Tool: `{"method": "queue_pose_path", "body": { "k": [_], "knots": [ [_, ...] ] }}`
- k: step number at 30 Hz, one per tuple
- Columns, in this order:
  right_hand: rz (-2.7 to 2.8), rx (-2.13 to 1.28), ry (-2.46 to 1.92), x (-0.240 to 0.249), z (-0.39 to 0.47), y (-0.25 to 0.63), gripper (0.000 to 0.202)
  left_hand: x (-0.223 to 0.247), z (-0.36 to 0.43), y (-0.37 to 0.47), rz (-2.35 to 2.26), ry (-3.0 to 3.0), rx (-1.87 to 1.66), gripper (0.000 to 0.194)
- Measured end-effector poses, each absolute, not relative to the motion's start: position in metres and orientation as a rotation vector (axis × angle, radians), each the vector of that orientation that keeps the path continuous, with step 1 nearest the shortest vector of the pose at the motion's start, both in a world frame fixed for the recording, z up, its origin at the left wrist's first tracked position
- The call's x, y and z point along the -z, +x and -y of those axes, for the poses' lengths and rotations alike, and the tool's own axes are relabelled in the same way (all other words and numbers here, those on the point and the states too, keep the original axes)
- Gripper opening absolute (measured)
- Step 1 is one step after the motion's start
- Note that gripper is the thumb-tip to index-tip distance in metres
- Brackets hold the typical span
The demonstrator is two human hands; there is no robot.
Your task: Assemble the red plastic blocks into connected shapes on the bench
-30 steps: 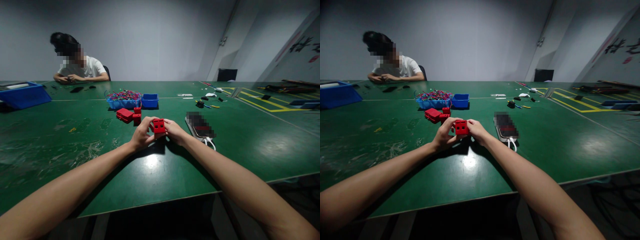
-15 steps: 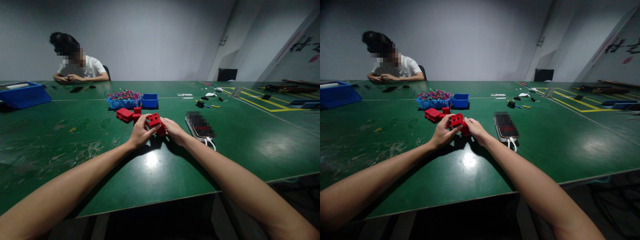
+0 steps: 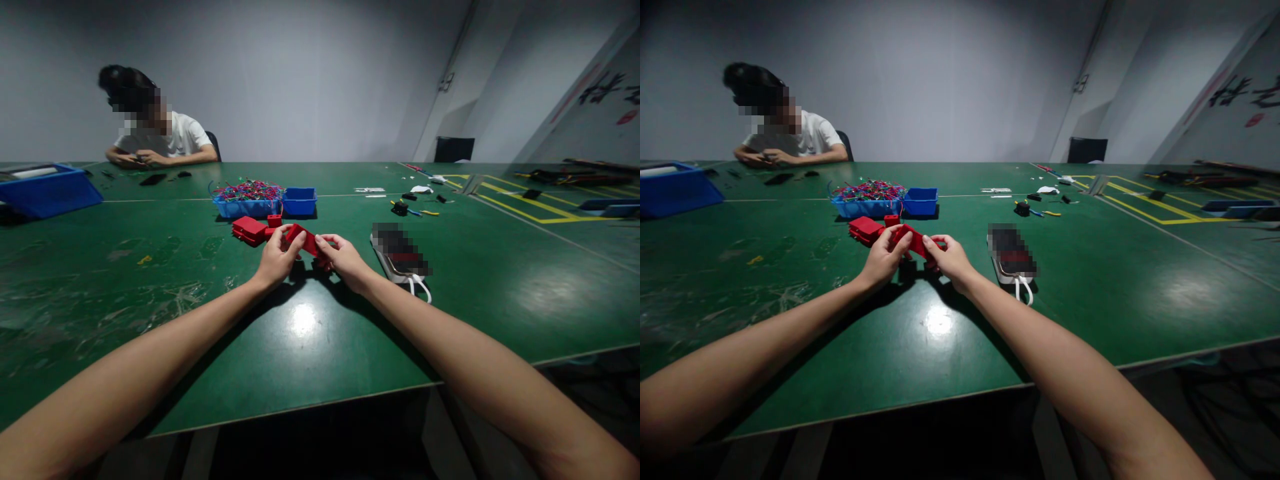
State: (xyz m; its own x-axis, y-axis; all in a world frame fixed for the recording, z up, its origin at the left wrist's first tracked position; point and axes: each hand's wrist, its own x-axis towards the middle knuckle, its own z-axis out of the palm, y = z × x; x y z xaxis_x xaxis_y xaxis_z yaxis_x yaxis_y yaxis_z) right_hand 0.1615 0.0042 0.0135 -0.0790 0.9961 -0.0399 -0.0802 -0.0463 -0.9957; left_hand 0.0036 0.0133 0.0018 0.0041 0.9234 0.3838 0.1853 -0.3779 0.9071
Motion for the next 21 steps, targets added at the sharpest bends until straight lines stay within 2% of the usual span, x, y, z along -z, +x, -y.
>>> {"method": "queue_pose_path", "body": {
  "k": [4, 9, 13, 17, 21],
  "knots": [
    [1.113, -1.268, -1.147, -0.014, -0.006, 0.162, 0.046, 0.002, -0.012, 0.003, -1.101, 1.706, -1.293, 0.067],
    [1.071, -1.242, -1.106, -0.011, -0.013, 0.168, 0.056, 0.007, -0.01, 0.002, -0.941, 2.04, -1.126, 0.056],
    [1.129, -1.227, -1.115, -0.008, -0.016, 0.169, 0.052, 0.008, -0.012, 0.002, -1.013, 2.033, -1.105, 0.047],
    [1.252, -1.231, -1.121, -0.008, -0.013, 0.168, 0.04, 0.006, -0.015, 0.003, -1.035, 1.869, -1.176, 0.052],
    [1.319, -1.246, -1.103, -0.01, -0.008, 0.167, 0.037, 0.004, -0.016, 0.003, -1.022, 1.794, -1.22, 0.055]
  ]
}}
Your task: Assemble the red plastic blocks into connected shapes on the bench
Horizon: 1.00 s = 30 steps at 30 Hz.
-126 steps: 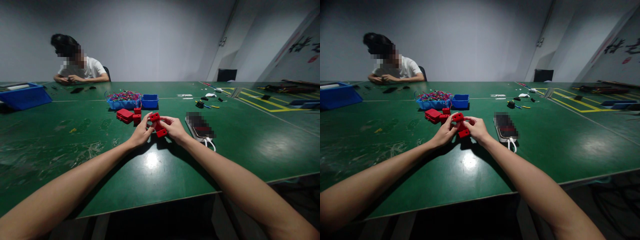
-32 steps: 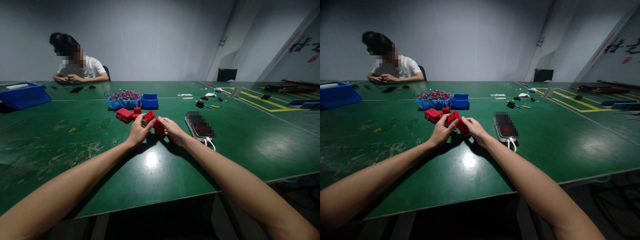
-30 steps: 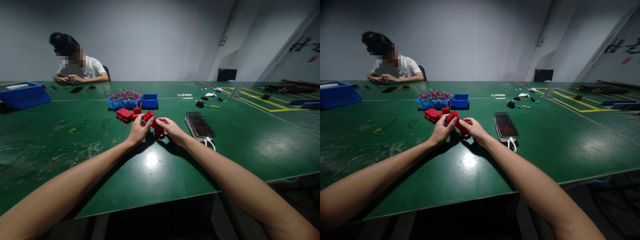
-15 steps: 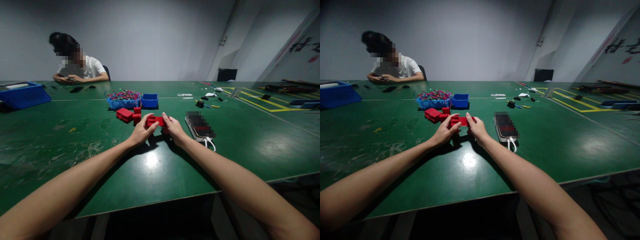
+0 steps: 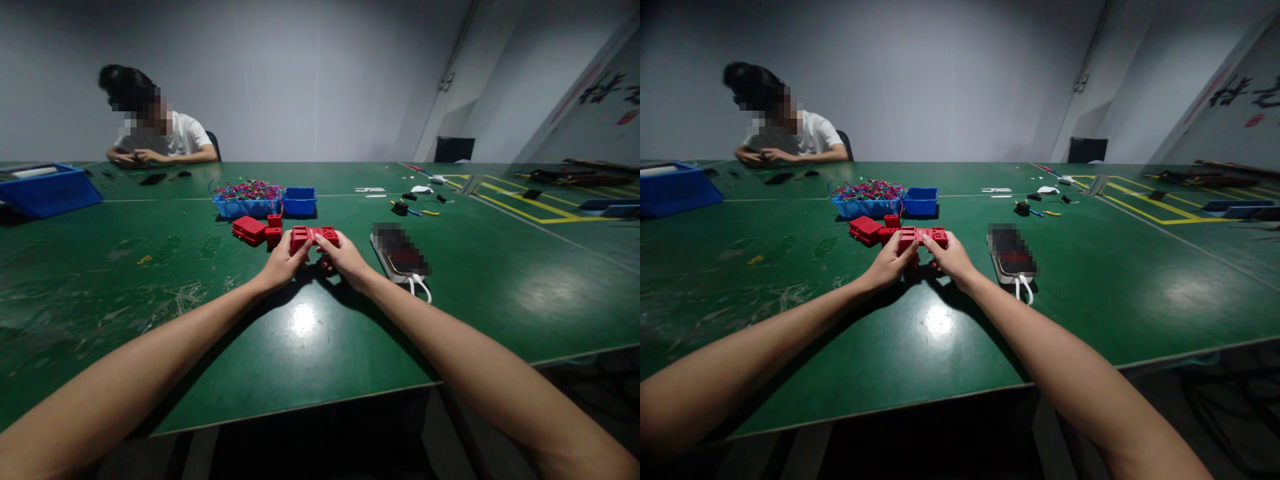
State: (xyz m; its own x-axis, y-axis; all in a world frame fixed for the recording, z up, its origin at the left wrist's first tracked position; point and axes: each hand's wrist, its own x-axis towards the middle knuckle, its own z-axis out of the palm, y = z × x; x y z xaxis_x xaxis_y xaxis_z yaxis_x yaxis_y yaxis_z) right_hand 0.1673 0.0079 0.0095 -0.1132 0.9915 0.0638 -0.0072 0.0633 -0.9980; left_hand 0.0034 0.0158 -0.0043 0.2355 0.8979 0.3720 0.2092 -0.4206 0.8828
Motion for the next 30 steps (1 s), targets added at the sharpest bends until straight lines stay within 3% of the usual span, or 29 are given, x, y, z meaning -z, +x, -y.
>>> {"method": "queue_pose_path", "body": {
  "k": [12, 23, 30],
  "knots": [
    [1.148, -1.388, -1.145, -0.015, -0.007, 0.165, 0.056, 0.003, -0.009, 0.003, -1.179, 1.874, -1.279, 0.056],
    [1.083, -1.425, -1.169, -0.015, -0.006, 0.166, 0.063, -0.002, -0.001, 0.005, -1.102, 1.845, -1.366, 0.086],
    [1.046, -1.413, -1.163, -0.016, -0.006, 0.167, 0.061, 0.0, -0.005, 0.003, -1.135, 1.88, -1.359, 0.078]
  ]
}}
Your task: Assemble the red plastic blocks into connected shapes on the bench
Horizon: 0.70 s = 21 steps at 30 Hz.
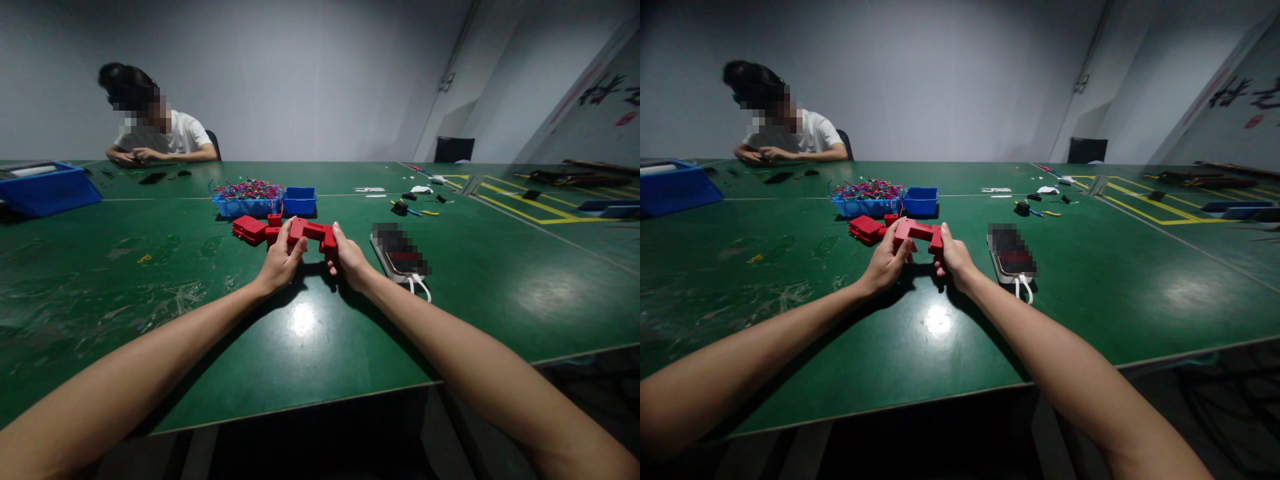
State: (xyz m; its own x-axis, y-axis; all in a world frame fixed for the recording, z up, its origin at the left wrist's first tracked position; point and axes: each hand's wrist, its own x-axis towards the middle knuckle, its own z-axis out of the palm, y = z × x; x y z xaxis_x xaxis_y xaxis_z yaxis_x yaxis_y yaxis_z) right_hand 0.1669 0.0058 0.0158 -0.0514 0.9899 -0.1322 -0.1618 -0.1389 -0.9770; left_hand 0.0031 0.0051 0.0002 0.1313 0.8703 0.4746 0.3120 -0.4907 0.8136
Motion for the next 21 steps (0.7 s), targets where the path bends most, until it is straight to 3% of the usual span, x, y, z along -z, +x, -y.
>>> {"method": "queue_pose_path", "body": {
  "k": [5, 21],
  "knots": [
    [0.957, -1.406, -1.117, -0.018, -0.007, 0.168, 0.06, 0.002, -0.008, 0.001, -1.177, 1.927, -1.334, 0.079],
    [1.165, -1.42, -0.805, -0.02, -0.006, 0.17, 0.043, 0.007, -0.02, 0.0, -1.177, 1.828, -1.171, 0.039]
  ]
}}
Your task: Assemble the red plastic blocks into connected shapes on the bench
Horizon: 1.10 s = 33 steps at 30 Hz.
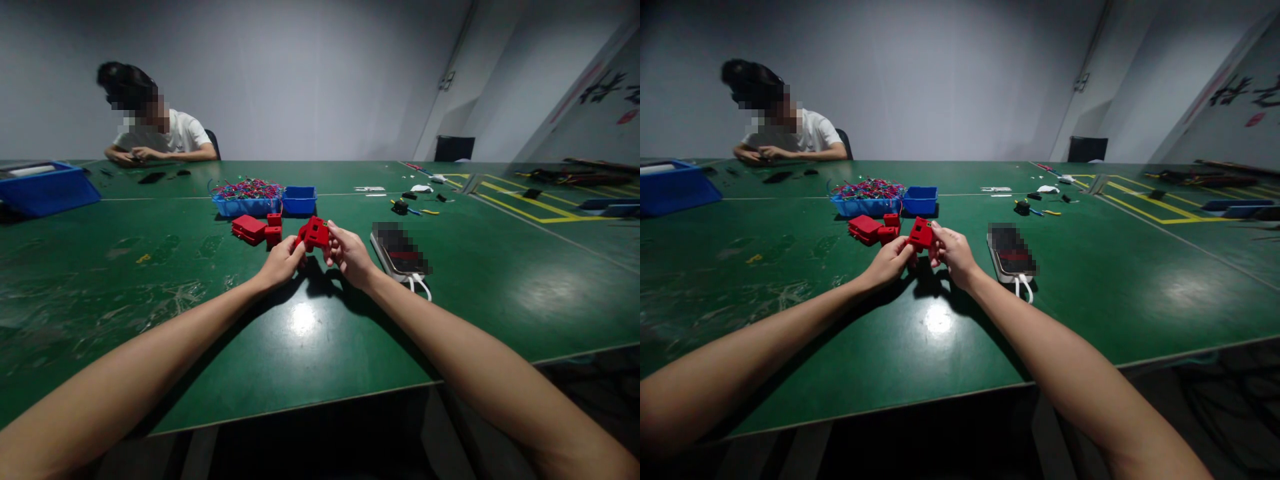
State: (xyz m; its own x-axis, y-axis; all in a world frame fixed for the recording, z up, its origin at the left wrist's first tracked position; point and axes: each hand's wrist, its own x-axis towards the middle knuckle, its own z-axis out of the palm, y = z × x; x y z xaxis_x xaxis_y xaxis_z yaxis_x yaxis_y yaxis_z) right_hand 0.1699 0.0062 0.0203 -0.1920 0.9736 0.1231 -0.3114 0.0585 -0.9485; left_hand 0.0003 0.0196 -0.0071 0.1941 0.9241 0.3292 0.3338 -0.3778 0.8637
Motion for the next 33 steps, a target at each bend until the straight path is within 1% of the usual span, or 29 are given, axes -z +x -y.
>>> {"method": "queue_pose_path", "body": {
  "k": [6, 12, 14, 17, 21, 23, 25, 30, 33],
  "knots": [
    [1.254, -1.411, -0.778, -0.023, -0.002, 0.169, 0.051, 0.006, -0.02, 0.0, -1.17, 1.864, -1.139, 0.032],
    [1.298, -1.377, -0.846, -0.023, -0.001, 0.169, 0.056, 0.003, -0.018, 0.0, -1.137, 1.893, -1.126, 0.024],
    [1.314, -1.377, -0.87, -0.025, 0.001, 0.168, 0.057, 0.002, -0.017, 0.0, -1.123, 1.904, -1.141, 0.026],
    [1.337, -1.362, -0.899, -0.027, 0.003, 0.167, 0.059, 0.003, -0.017, 0.001, -1.099, 1.878, -1.158, 0.035],
    [1.299, -1.285, -0.95, -0.026, -0.002, 0.168, 0.06, 0.005, -0.018, 0.001, -1.11, 1.778, -1.137, 0.056],
    [1.228, -1.207, -0.972, -0.024, -0.007, 0.169, 0.058, 0.005, -0.017, 0.001, -1.129, 1.745, -1.134, 0.063],
    [1.19, -1.176, -0.987, -0.021, -0.011, 0.171, 0.054, 0.004, -0.017, 0.001, -1.143, 1.728, -1.138, 0.061],
    [1.207, -1.239, -1.007, -0.018, -0.014, 0.172, 0.042, 0.002, -0.016, 0.001, -1.162, 1.682, -1.148, 0.05],
    [1.209, -1.276, -1.015, -0.02, -0.012, 0.172, 0.041, 0.003, -0.015, 0.001, -1.148, 1.68, -1.196, 0.05]
  ]
}}
